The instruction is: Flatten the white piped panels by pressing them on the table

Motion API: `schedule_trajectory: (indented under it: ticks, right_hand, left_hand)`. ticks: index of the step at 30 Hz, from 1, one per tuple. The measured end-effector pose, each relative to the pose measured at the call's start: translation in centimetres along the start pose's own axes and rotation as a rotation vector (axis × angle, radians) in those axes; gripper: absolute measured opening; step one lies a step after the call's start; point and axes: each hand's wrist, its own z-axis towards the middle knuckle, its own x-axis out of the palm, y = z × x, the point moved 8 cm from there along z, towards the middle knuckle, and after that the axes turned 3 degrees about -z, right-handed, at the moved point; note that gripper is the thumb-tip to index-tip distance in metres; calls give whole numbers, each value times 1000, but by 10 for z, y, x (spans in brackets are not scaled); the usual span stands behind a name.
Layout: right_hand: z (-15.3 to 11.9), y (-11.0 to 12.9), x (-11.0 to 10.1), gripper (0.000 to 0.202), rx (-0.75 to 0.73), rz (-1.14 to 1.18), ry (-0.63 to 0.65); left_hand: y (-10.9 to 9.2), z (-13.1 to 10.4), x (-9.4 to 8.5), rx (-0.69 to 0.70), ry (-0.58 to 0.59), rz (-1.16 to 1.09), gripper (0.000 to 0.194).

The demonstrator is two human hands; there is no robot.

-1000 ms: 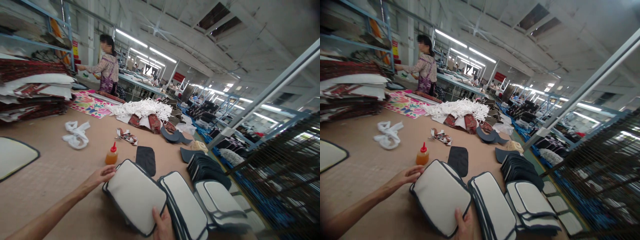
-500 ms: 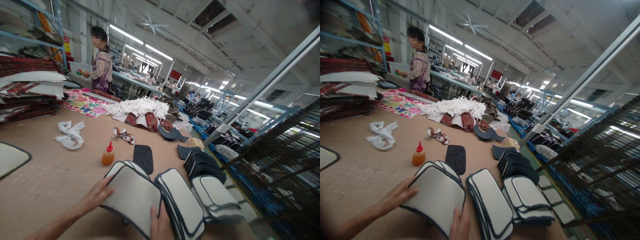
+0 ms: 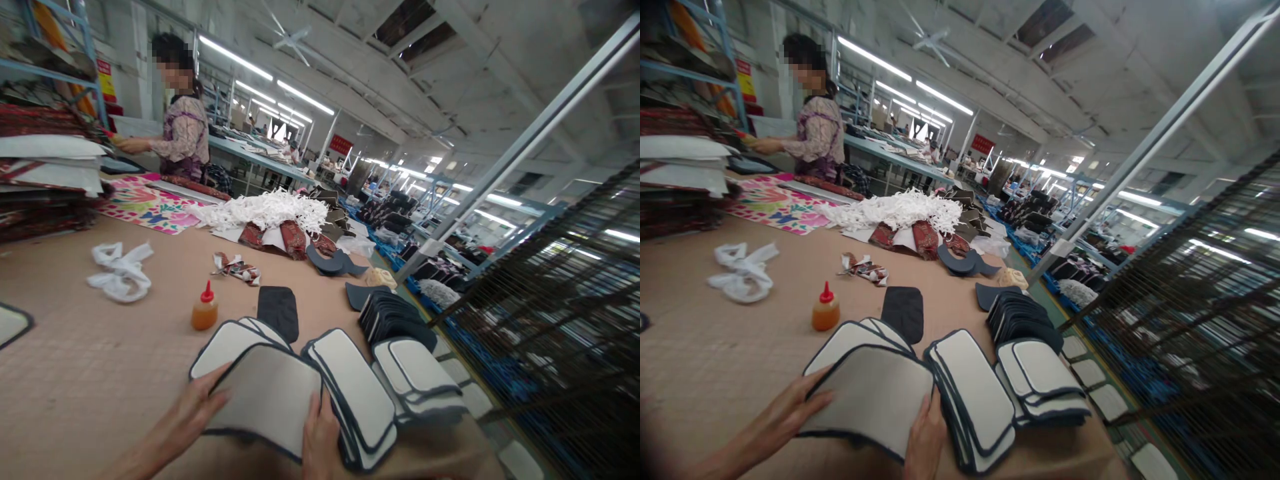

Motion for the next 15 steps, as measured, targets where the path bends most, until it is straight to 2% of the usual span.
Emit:
schedule_trajectory:
  ticks: [1, 3, 6, 8, 10, 13, 15]
  right_hand:
    - [-1, -4, 0, 66, 10, 10, -32]
    - [-5, -17, 5, 69, 58, 74, -2]
    - [-17, -41, 16, 75, 168, 272, 147]
    - [-26, -49, 23, 76, 188, 355, 205]
    - [-33, -49, 24, 73, 152, 300, 159]
    - [-42, -41, 22, 65, 113, 109, 20]
    - [-45, -36, 22, 62, 130, 74, 10]
  left_hand:
    - [1, 0, 1, -5, -23, -12, 61]
    - [7, 1, 0, -44, -11, -67, 63]
    - [16, 4, -7, -96, 69, -174, 64]
    - [21, 6, -11, -94, 71, -182, 62]
    - [25, 10, -10, -55, 6, -117, 58]
    - [33, 19, -2, 36, -146, 13, 53]
    - [38, 24, 2, 72, -213, 55, 53]
